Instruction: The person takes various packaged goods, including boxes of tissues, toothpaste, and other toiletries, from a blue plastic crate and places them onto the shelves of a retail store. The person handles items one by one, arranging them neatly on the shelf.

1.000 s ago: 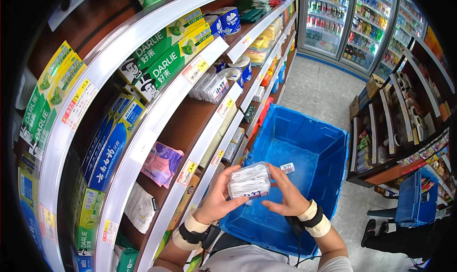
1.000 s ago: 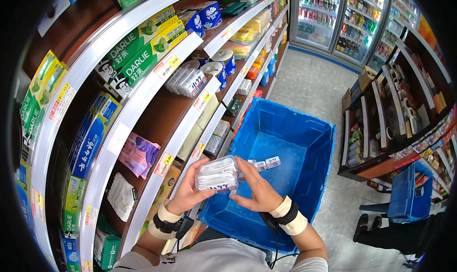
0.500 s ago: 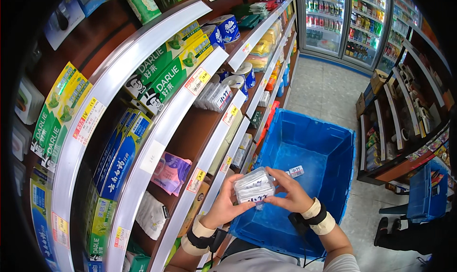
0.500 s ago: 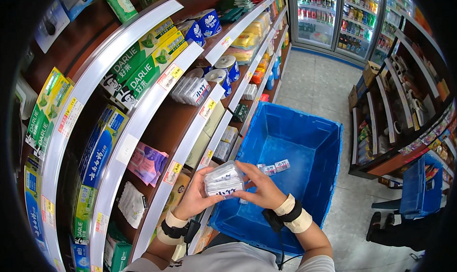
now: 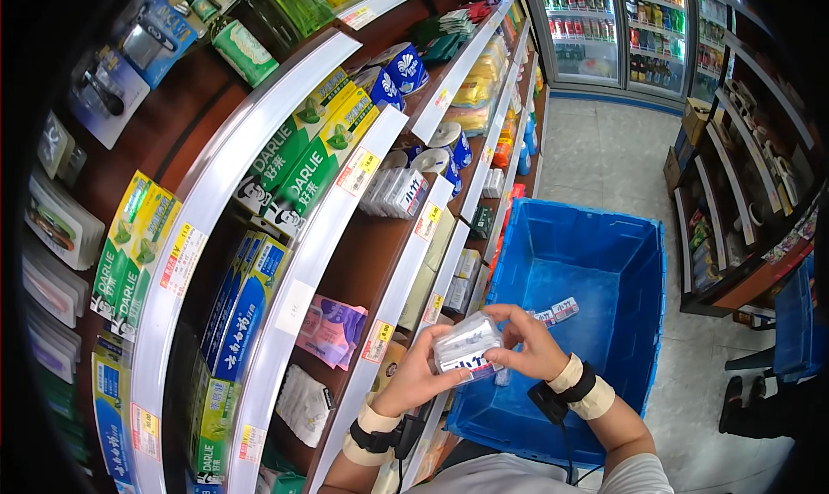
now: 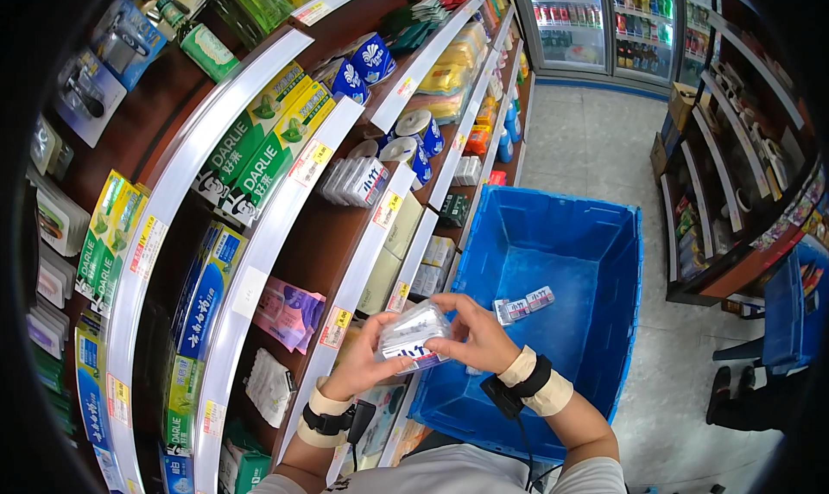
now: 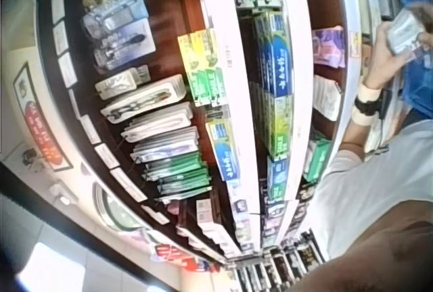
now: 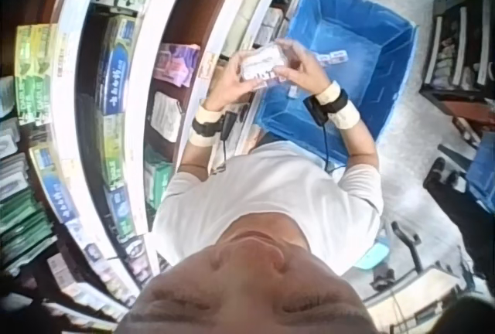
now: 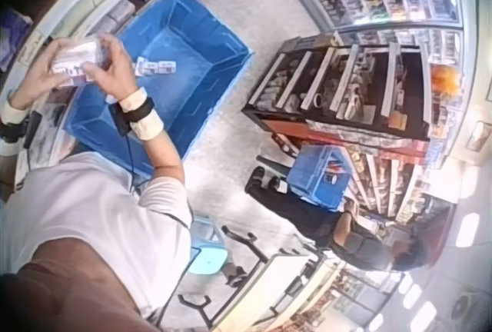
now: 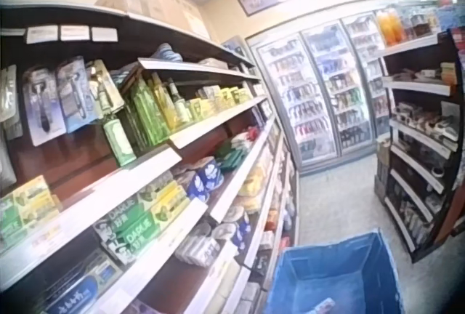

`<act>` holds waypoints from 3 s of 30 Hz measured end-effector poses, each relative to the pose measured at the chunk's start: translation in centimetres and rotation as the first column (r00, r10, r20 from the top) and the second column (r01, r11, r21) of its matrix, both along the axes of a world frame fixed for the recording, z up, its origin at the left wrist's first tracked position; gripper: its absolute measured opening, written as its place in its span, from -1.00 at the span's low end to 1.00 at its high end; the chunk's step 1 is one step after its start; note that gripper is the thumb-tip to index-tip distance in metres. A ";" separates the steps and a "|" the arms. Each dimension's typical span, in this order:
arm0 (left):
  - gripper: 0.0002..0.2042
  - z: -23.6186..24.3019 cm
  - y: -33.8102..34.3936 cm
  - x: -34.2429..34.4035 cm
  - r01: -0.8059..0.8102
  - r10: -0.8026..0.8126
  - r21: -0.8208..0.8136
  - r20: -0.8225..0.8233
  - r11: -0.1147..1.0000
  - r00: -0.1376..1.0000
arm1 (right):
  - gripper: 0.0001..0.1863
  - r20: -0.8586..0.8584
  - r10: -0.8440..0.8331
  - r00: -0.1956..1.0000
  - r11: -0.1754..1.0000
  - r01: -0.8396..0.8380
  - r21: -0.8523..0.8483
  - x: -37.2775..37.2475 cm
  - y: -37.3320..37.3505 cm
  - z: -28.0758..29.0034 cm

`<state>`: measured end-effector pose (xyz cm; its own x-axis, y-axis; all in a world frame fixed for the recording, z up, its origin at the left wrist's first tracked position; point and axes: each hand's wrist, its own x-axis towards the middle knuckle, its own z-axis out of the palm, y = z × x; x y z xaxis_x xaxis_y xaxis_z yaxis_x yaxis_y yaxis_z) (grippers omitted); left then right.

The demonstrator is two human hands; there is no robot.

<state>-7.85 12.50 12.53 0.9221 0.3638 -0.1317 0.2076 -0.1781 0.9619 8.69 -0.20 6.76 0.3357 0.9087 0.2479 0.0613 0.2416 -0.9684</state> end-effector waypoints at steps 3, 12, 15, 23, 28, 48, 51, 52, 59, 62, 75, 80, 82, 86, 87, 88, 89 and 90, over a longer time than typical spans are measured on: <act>-0.41 1.0 1.0 0.6 -0.168 0.143 0.201 0.133 0.965 0.981 | -0.40 -0.135 -0.059 0.989 0.992 0.073 0.102 -0.3 0.8 -0.2; -0.41 2.0 9.3 5.7 -0.735 0.594 0.565 0.461 0.376 0.659 | -0.49 -0.003 -0.218 0.976 0.970 0.216 -0.114 1.3 0.0 -4.8; -0.38 0.5 11.9 6.1 -0.733 0.633 0.608 0.446 0.304 0.633 | -0.52 0.027 -0.253 0.967 0.954 0.254 -0.158 1.3 -0.5 -6.1; -0.35 -0.2 14.2 6.8 -0.648 0.666 0.645 0.278 0.404 0.692 | -0.52 -0.009 -0.312 0.950 0.925 0.301 -0.233 2.6 -2.4 -8.9; -0.33 -0.3 14.6 6.3 -0.562 0.635 0.676 0.178 0.477 0.752 | -0.53 0.002 -0.336 0.942 0.902 0.322 -0.288 3.1 -3.1 -9.9; -0.24 -0.7 16.0 5.8 -0.587 0.607 0.561 0.179 0.583 0.774 | -0.50 0.100 -0.355 0.929 0.796 0.357 -0.489 4.9 -3.8 -17.0; -0.17 -1.1 15.5 5.6 -0.579 0.656 0.700 0.208 0.418 0.726 | -0.50 0.169 -0.393 0.904 0.645 0.402 -0.650 6.8 -4.6 -22.1; -0.17 -0.9 14.2 5.9 -0.540 0.621 0.778 0.258 0.321 0.740 | -0.50 0.186 -0.419 0.889 0.569 0.417 -0.709 7.6 -5.3 -23.7; -0.36 0.6 4.0 5.7 -0.477 0.366 0.816 0.357 0.327 0.860 | -0.48 0.284 -0.425 0.859 0.186 0.390 -0.902 9.2 -7.6 -31.4; -0.47 -0.8 0.6 5.6 -0.368 0.197 0.779 0.311 0.508 0.930 | -0.36 0.303 -0.343 0.889 0.231 0.392 -0.890 10.0 -5.8 -31.8; -0.71 -8.4 -1.2 2.4 0.191 -0.066 0.629 -0.216 0.754 0.974 | -0.61 0.739 0.254 0.624 0.538 0.543 -0.644 8.6 3.7 -33.1; -0.63 -9.6 -1.2 3.3 0.187 -0.059 0.605 -0.225 0.774 0.973 | -0.48 0.639 0.083 0.765 0.622 0.461 -0.632 8.4 0.1 -30.5; -0.60 -10.6 -1.3 3.4 0.123 -0.012 0.546 -0.202 0.829 0.979 | -0.37 0.580 0.016 0.814 0.702 0.404 -0.586 8.0 -0.8 -27.3; -0.47 -11.4 -2.3 4.3 -0.023 0.083 0.418 -0.126 0.908 0.988 | -0.29 0.503 -0.004 0.864 0.866 0.254 -0.430 6.2 -1.4 -16.5; -0.45 -11.2 -2.6 4.9 -0.061 0.104 0.393 -0.089 0.917 0.991 | -0.28 0.493 0.016 0.870 0.895 0.207 -0.394 5.8 -1.5 -13.8; -0.41 -10.3 -3.0 5.5 -0.069 0.110 0.385 -0.085 0.920 0.990 | -0.27 0.571 0.015 0.821 0.930 0.198 -0.309 5.5 -1.6 -11.6; -0.38 -9.4 -3.3 6.1 -0.076 0.115 0.378 -0.082 0.923 0.990 | -0.26 0.643 0.001 0.766 0.958 0.183 -0.220 5.2 -1.9 -9.8; -0.39 -8.8 -3.4 6.4 -0.055 0.095 0.466 -0.064 0.883 0.993 | -0.24 0.683 -0.018 0.730 0.979 0.150 -0.135 4.9 -1.9 -8.1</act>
